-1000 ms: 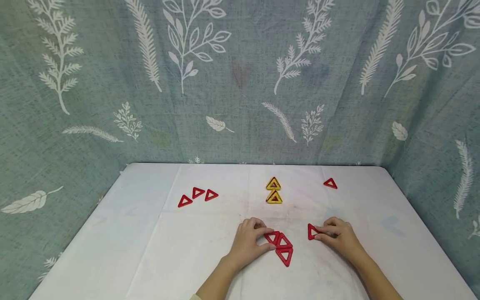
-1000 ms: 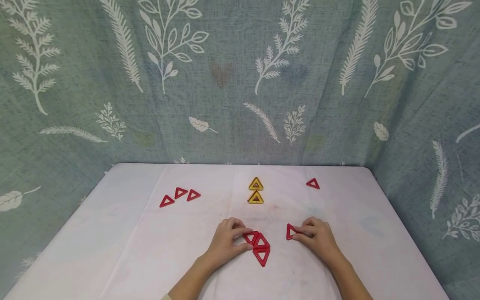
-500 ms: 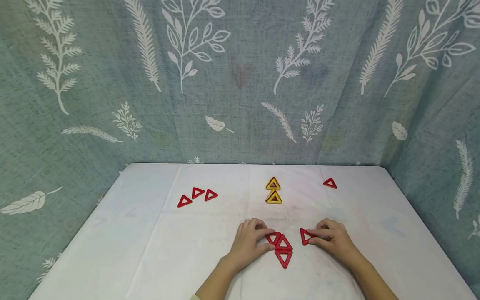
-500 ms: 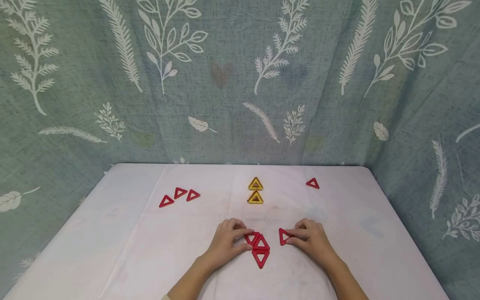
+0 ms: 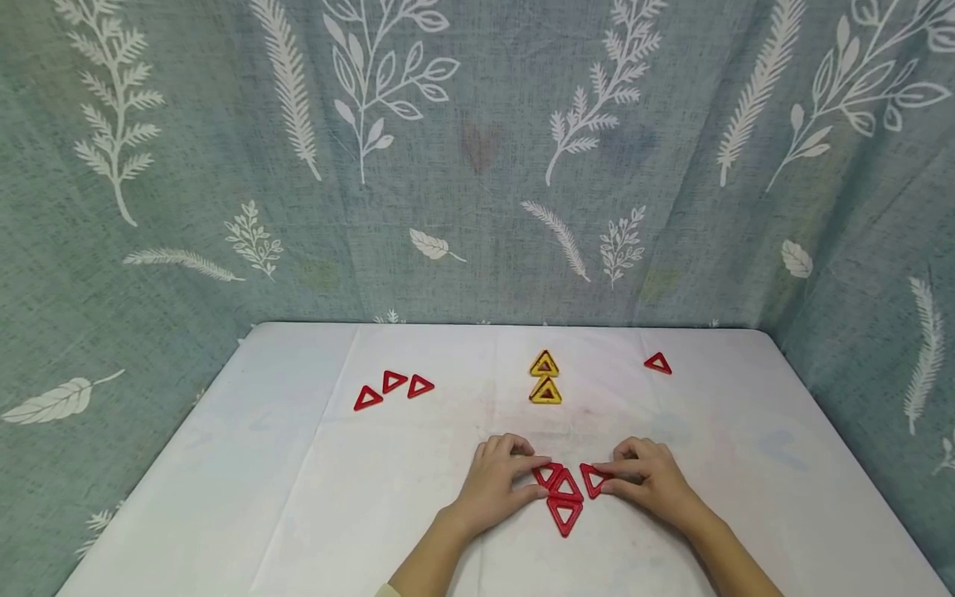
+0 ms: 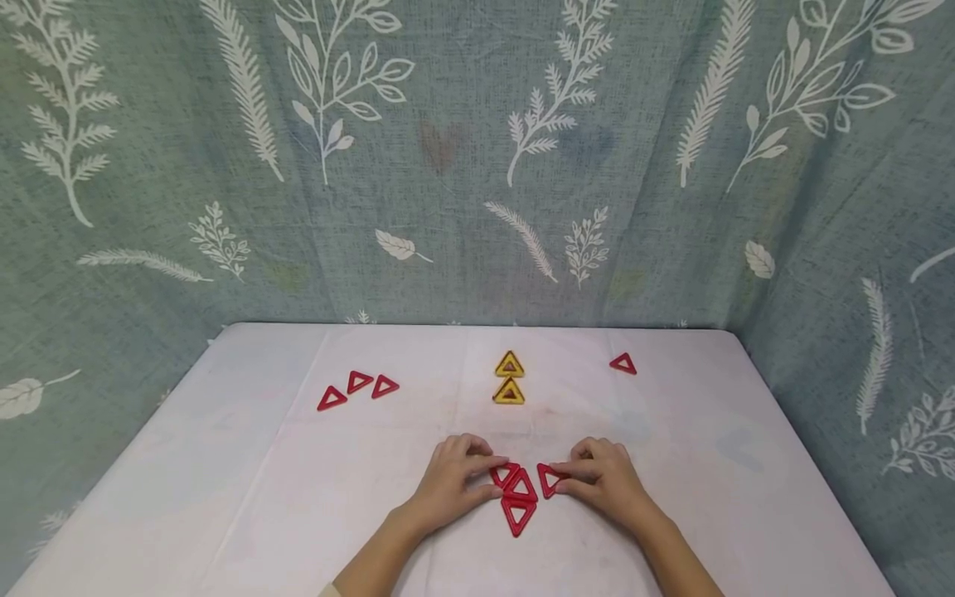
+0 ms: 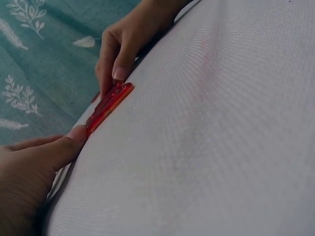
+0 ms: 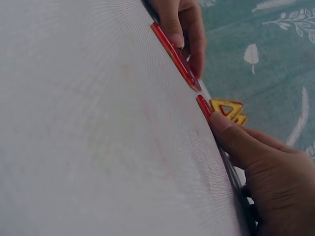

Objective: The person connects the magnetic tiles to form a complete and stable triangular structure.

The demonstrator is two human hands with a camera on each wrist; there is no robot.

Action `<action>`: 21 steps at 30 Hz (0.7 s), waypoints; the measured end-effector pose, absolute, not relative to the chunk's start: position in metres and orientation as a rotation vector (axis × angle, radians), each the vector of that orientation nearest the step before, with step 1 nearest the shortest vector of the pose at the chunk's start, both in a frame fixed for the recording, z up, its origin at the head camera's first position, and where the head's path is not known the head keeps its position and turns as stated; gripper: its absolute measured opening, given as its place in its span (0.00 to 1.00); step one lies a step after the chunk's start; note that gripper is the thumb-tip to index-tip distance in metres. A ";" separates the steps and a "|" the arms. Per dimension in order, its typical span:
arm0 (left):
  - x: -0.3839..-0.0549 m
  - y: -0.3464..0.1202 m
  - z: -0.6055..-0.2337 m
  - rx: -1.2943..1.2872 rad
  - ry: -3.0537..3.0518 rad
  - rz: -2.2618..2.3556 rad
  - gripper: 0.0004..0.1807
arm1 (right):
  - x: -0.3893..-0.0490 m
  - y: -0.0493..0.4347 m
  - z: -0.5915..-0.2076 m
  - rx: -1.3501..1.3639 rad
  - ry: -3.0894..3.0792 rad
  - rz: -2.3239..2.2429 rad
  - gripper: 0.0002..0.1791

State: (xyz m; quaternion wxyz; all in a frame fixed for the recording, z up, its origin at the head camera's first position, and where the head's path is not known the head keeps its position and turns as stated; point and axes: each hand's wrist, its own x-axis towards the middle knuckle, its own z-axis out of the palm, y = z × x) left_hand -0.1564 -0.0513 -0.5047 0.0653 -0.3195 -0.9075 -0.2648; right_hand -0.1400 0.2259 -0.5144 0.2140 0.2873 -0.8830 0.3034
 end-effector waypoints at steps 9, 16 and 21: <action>-0.157 -0.051 -0.502 -1.007 -2.766 -0.773 0.21 | -0.140 0.223 -0.512 0.806 -2.501 0.856 0.14; -0.157 -0.051 -0.502 -1.012 -2.767 -0.765 0.22 | -0.140 0.217 -0.511 0.786 -2.553 0.875 0.15; -0.157 -0.051 -0.503 -1.007 -2.759 -0.781 0.22 | -0.138 0.215 -0.511 0.753 -2.567 0.900 0.17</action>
